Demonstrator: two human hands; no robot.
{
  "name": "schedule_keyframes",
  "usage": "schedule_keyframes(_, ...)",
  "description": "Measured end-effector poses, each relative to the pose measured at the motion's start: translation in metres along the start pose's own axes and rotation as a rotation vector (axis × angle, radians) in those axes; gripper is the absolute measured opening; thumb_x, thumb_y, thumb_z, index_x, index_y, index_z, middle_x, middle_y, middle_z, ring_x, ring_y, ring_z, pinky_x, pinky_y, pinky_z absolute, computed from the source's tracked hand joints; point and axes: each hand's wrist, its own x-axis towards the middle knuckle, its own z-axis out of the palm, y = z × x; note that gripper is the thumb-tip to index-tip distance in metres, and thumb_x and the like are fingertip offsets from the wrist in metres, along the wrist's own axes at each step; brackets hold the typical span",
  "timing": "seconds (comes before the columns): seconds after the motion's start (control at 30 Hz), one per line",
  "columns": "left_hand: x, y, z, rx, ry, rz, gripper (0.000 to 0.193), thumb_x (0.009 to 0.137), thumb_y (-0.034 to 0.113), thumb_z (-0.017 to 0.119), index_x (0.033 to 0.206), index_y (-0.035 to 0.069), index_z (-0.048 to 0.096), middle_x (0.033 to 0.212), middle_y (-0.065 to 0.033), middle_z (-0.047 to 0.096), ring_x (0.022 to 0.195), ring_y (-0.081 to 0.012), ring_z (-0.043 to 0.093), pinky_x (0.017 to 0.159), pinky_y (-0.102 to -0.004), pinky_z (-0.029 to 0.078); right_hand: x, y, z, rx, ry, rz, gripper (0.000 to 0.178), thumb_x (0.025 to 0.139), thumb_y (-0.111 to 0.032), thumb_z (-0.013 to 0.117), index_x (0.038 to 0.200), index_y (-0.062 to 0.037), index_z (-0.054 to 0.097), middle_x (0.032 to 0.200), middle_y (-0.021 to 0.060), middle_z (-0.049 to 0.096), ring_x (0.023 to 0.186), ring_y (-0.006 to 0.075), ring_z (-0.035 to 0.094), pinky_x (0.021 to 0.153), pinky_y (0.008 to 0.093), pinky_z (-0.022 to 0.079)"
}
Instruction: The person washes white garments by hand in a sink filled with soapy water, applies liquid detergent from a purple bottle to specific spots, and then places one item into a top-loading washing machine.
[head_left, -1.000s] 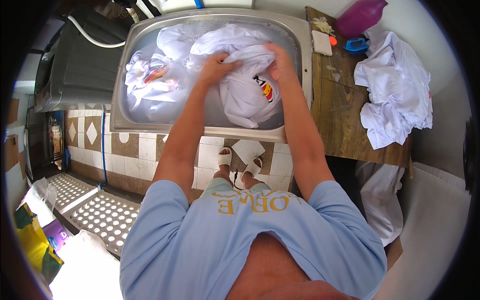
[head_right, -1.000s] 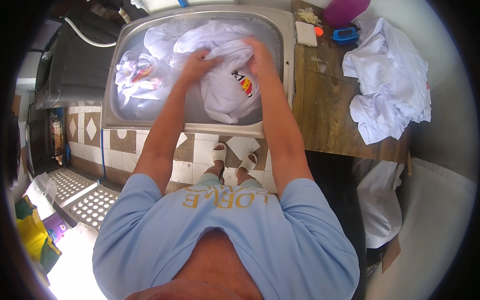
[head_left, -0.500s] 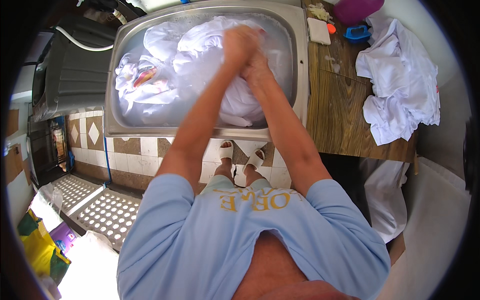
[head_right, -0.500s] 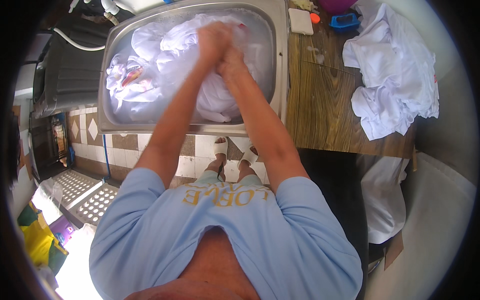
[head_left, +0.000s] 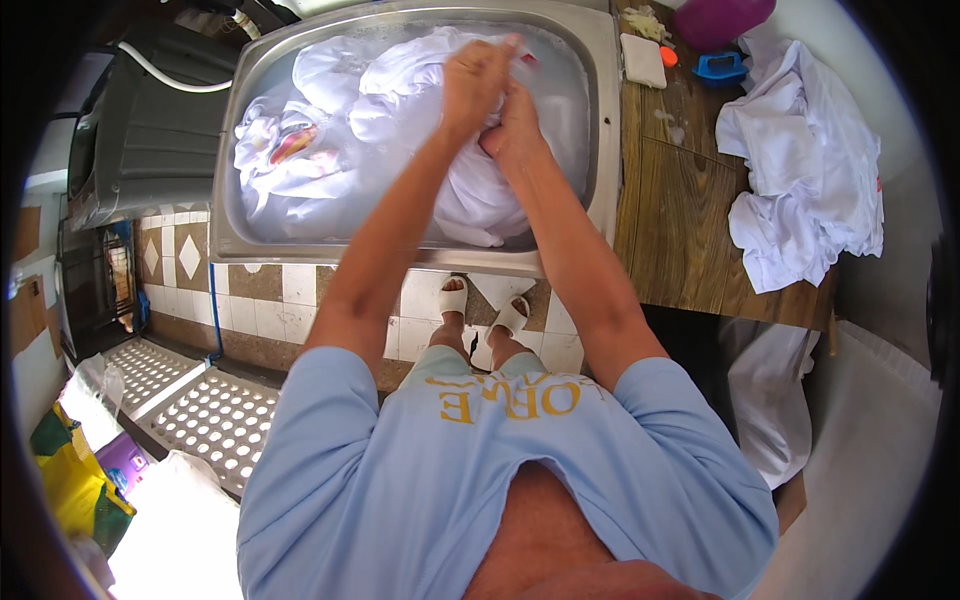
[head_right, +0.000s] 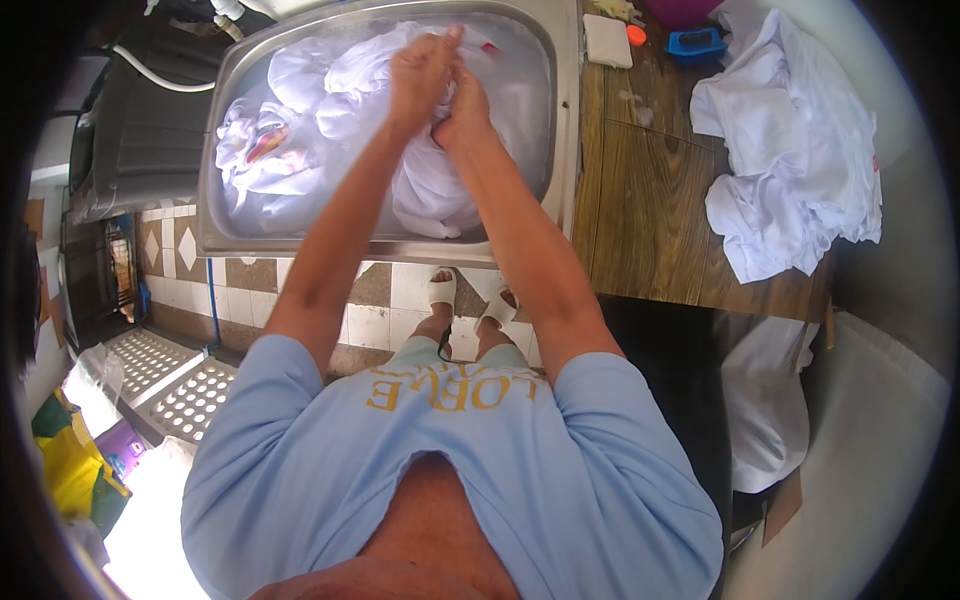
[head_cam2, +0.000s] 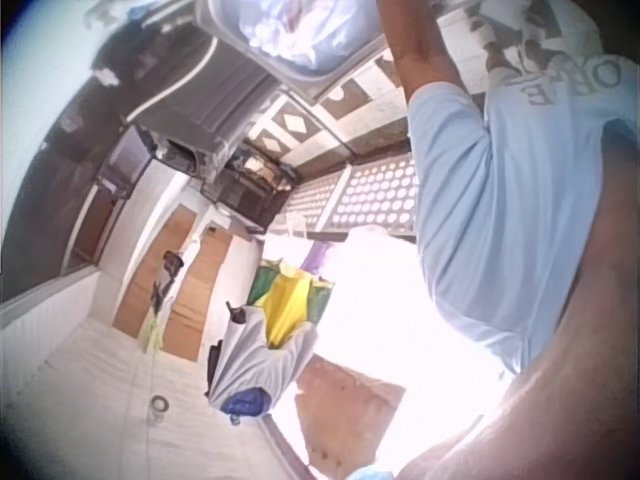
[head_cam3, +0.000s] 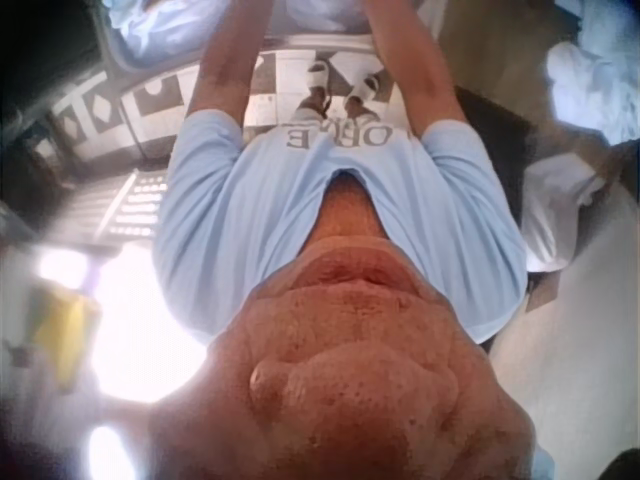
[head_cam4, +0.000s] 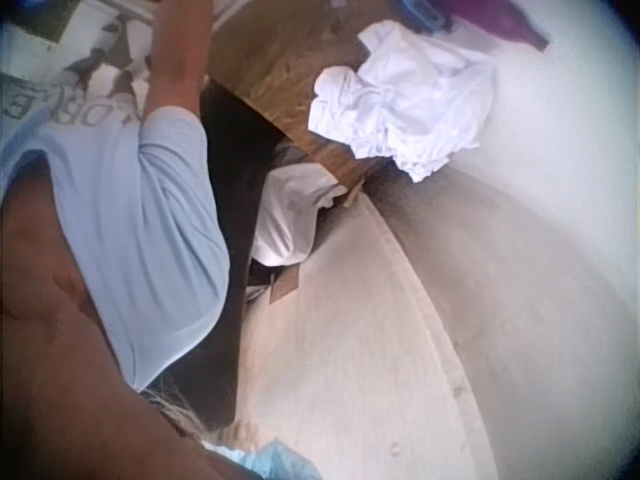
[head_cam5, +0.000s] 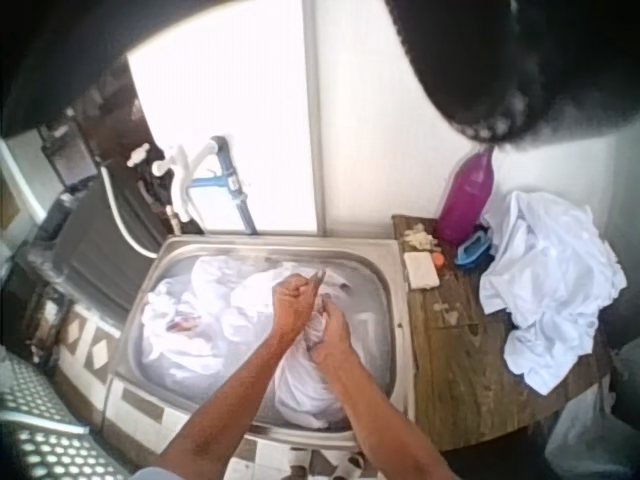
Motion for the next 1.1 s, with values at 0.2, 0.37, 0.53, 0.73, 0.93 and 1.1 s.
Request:
schedule_keyframes(0.2, -0.061, 0.023, 0.017, 0.446, -0.222, 0.562, 0.039, 0.079, 0.025, 0.072, 0.057, -0.002, 0.053, 0.056, -0.0092, 0.053, 0.05, -0.0179, 0.048, 0.067, -0.0339, 0.046, -0.023, -0.023, -0.045, -0.433, 0.008, -0.076, 0.03, 0.1, -0.031, 0.038, 0.115, -0.0077, 0.05, 0.092, 0.0011, 0.046, 0.092, 0.0147, 0.049, 0.077, 0.0336, 0.045)
schedule_keyframes(0.37, -0.003, -0.011, -0.018, 0.316, -0.088, 0.212, 0.035, 0.083, 0.014, 0.066, 0.056, 0.001, 0.049, 0.05, -0.0077, 0.046, 0.048, -0.014, 0.038, 0.047, -0.0306, 0.036, -0.01, 0.022, 0.03, -0.646, 0.594, -0.115, 0.041, 0.096, -0.047, 0.042, 0.112, -0.0112, 0.052, 0.11, 0.0045, 0.056, 0.101, 0.0188, 0.054, 0.086, 0.0339, 0.045)
schedule_keyframes(0.53, -0.026, -0.007, 0.0, 0.328, -0.078, 0.401, 0.034, 0.083, 0.018, 0.067, 0.057, 0.0, 0.052, 0.051, -0.0091, 0.049, 0.049, -0.0124, 0.043, 0.048, -0.0296, 0.037, -0.016, -0.012, -0.015, -0.39, 0.237, 0.03, 0.041, 0.095, -0.051, 0.039, 0.077, -0.0157, 0.05, 0.072, 0.0003, 0.052, 0.068, 0.0141, 0.052, 0.063, 0.032, 0.045)
schedule_keyframes(0.73, 0.008, -0.011, -0.095, 0.374, -0.083, -0.13, 0.046, 0.083, 0.032, 0.07, 0.052, 0.004, 0.05, 0.05, 0.0074, 0.038, 0.047, -0.0056, 0.033, 0.044, -0.0277, 0.028, -0.02, -0.005, 0.043, -0.891, 0.417, -0.148, 0.033, 0.092, -0.039, 0.054, 0.092, -0.0058, 0.057, 0.084, 0.0031, 0.055, 0.076, 0.017, 0.054, 0.071, 0.032, 0.046)
schedule_keyframes(0.93, -0.036, 0.039, -0.169, 0.093, -0.484, -0.494, 0.029, 0.085, 0.031, 0.068, 0.075, 0.004, 0.063, 0.065, 0.0049, 0.055, 0.053, -0.0027, 0.041, 0.048, -0.0206, 0.031, -0.102, -0.04, 0.064, -2.329, 0.015, -0.029, 0.051, 0.079, -0.027, 0.069, 0.122, -0.0045, 0.053, 0.109, 0.0105, 0.06, 0.107, 0.0227, 0.054, 0.099, 0.0307, 0.037)
schedule_keyframes(1.1, -0.021, 0.074, -0.175, -0.16, -0.36, -0.406, 0.017, 0.091, 0.013, 0.058, 0.102, 0.001, 0.063, 0.09, -0.0047, 0.068, 0.076, -0.0077, 0.063, 0.07, -0.0217, 0.05, -0.135, -0.013, 0.061, -2.711, -0.035, -0.225, 0.047, 0.07, -0.014, 0.073, 0.114, -0.0074, 0.057, 0.107, 0.0094, 0.061, 0.099, 0.0236, 0.057, 0.088, 0.0298, 0.043)
